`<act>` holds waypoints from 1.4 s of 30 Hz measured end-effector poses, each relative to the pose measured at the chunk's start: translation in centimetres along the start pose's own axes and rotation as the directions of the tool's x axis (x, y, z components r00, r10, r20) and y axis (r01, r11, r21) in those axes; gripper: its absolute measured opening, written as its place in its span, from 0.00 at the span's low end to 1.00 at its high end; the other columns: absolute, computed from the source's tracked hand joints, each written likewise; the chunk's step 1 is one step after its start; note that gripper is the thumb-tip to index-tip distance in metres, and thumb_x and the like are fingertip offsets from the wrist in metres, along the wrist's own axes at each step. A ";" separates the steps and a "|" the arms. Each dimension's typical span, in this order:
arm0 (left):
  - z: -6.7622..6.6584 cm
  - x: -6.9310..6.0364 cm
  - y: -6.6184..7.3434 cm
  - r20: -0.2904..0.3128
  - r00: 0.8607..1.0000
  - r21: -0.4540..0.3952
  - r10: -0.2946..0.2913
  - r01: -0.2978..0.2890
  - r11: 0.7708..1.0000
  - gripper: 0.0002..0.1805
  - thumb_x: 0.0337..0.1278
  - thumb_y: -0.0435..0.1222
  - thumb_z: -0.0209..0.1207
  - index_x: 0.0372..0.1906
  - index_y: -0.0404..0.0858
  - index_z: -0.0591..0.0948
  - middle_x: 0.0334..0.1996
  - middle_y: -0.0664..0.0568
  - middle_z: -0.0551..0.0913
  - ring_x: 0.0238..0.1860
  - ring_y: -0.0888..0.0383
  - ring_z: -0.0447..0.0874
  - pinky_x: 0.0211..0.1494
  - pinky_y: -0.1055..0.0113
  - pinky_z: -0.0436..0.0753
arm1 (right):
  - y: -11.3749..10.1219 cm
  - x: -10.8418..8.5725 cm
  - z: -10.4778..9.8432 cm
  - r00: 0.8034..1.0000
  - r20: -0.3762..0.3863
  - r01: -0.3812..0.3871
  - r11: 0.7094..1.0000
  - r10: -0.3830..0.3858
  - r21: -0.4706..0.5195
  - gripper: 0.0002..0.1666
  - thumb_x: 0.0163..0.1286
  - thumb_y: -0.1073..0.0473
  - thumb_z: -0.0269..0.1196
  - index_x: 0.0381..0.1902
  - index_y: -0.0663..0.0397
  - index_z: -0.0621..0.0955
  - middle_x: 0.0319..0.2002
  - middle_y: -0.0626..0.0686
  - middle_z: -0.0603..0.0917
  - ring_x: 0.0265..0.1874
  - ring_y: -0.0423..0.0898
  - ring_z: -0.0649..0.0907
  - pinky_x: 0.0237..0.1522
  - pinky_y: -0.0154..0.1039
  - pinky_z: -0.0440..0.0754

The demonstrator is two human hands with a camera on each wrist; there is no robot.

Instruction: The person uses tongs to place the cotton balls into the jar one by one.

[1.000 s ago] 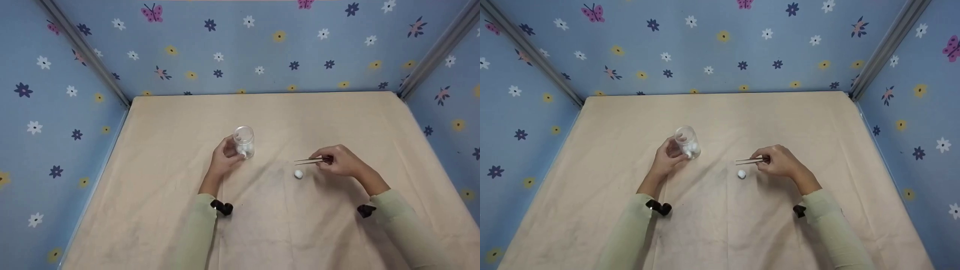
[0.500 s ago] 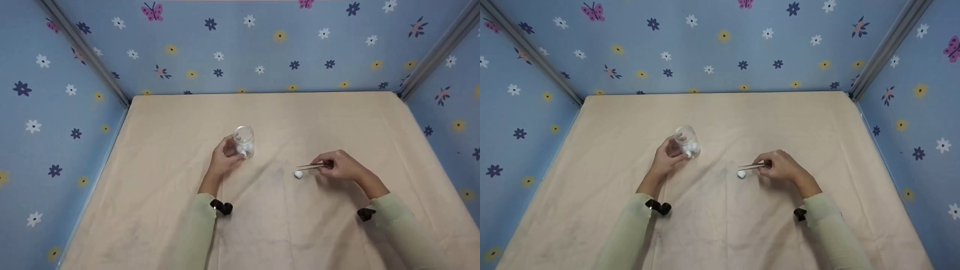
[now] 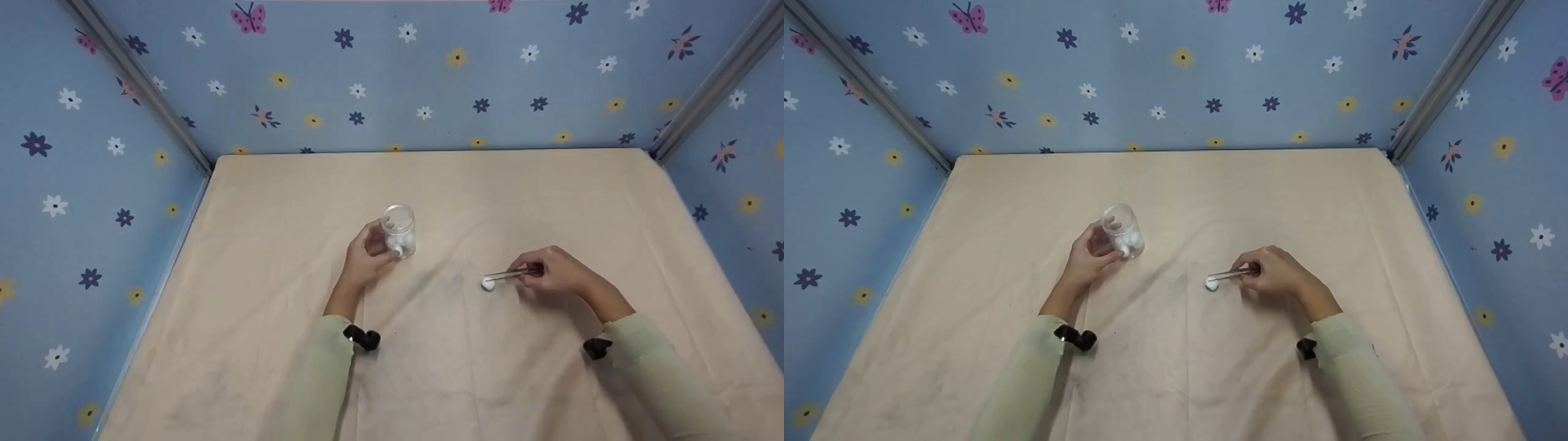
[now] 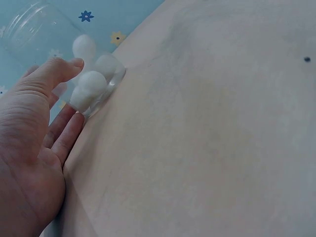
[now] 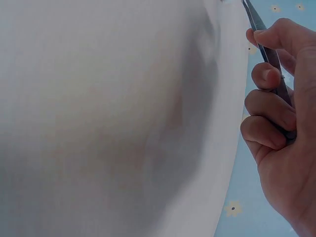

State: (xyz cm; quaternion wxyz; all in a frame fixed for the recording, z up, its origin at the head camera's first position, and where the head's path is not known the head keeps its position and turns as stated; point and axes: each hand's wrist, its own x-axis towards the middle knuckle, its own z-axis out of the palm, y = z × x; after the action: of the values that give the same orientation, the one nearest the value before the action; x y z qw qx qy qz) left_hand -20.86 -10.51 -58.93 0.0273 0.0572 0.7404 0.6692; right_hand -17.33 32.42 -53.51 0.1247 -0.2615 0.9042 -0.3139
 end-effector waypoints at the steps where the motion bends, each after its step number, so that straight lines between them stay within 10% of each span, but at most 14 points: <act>1: 0.0 0.0 0.1 0.002 1.000 -0.003 -0.001 0.001 1.000 0.41 0.63 0.21 0.74 0.80 0.32 0.74 0.71 0.31 0.83 0.73 0.34 0.86 0.80 0.48 0.88 | 0.0 0.0 0.0 1.000 0.000 -0.005 1.000 0.005 0.002 0.15 0.69 0.69 0.69 0.48 0.52 0.95 0.27 0.42 0.81 0.27 0.33 0.71 0.31 0.29 0.69; 42: 0.1 0.0 0.1 0.003 1.000 0.016 -0.029 0.029 0.999 0.42 0.64 0.23 0.75 0.81 0.36 0.74 0.72 0.34 0.82 0.74 0.36 0.85 0.82 0.52 0.87 | -0.2 -0.2 0.1 1.000 0.013 -0.016 1.000 0.016 0.007 0.12 0.72 0.68 0.68 0.48 0.55 0.94 0.33 0.49 0.89 0.28 0.35 0.73 0.31 0.29 0.70</act>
State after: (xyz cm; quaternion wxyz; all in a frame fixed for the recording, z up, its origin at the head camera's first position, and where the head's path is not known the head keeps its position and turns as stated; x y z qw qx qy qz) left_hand -20.86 -10.42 -58.81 0.0378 0.0478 0.7464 0.6627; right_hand -17.03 32.39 -53.45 0.1337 -0.2560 0.9042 -0.3147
